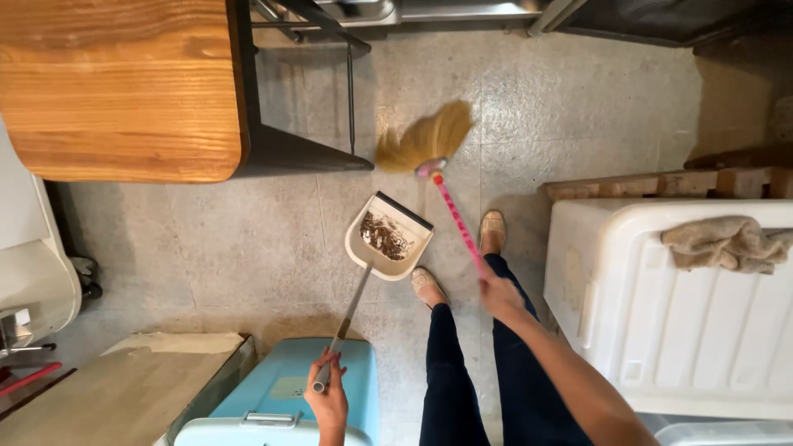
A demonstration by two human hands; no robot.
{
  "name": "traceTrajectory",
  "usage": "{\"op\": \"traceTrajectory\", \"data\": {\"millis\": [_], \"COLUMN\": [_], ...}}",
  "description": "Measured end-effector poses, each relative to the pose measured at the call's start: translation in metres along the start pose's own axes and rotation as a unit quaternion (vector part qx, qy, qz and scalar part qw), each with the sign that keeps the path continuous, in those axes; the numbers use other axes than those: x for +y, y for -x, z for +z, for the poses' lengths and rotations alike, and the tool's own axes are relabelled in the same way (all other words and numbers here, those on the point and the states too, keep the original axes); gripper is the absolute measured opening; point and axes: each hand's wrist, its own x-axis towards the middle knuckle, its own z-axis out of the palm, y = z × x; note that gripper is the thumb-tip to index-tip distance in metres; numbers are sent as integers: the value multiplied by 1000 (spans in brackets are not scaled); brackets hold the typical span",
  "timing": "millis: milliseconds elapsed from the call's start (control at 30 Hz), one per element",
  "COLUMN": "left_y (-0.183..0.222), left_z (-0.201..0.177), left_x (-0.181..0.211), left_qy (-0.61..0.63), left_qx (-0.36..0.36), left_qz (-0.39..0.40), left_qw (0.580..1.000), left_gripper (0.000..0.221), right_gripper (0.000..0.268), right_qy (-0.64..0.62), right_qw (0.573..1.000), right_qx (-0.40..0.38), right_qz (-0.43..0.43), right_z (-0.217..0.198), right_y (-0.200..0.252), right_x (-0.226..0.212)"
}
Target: Sweep the floor using a broom and dustpan while moving furniture to reach all areas
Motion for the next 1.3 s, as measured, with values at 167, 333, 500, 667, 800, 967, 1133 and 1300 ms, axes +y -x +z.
{"op": "traceTrajectory", "data": {"millis": [167, 333, 500, 667, 800, 967, 1133, 1300], "left_y": [-8, -16, -25, -48, -56, -69, -65, -63], "left_z": [-13, -20, -17, -20, -26, -50, -76, -80], "left_x": [14, 33, 46, 36, 37, 29, 25, 6], "left_qy": [-18, -34, -114, -142, -145, -147, -163, -168], "left_qx": [-5, -1, -29, -17, -6, -29, -9, 1], "left_qz": [25, 26, 45, 114, 103, 119, 99, 111], "left_qw": [1000, 999, 992, 983, 984, 981, 982, 980], "left_gripper": [13, 16, 12, 10, 14, 18, 18, 18], "right_gripper": [46, 69, 38, 41, 66, 69, 94, 71], "right_qy": [-72, -230, -415, -412, -455, -12, 119, -7], "right_qw": [990, 933, 856, 896, 879, 999, 987, 994], "right_qx": [120, 274, 174, 39, -100, -42, 14, 44], "right_qz": [20, 46, 257, 162, 103, 0, 111, 96], "right_z": [-20, -89, -37, 150, 118, 36, -82, -22], "right_y": [70, -10, -27, 96, 209, 240, 216, 21], "right_x": [105, 63, -21, -78, -88, 64, 79, 85]}}
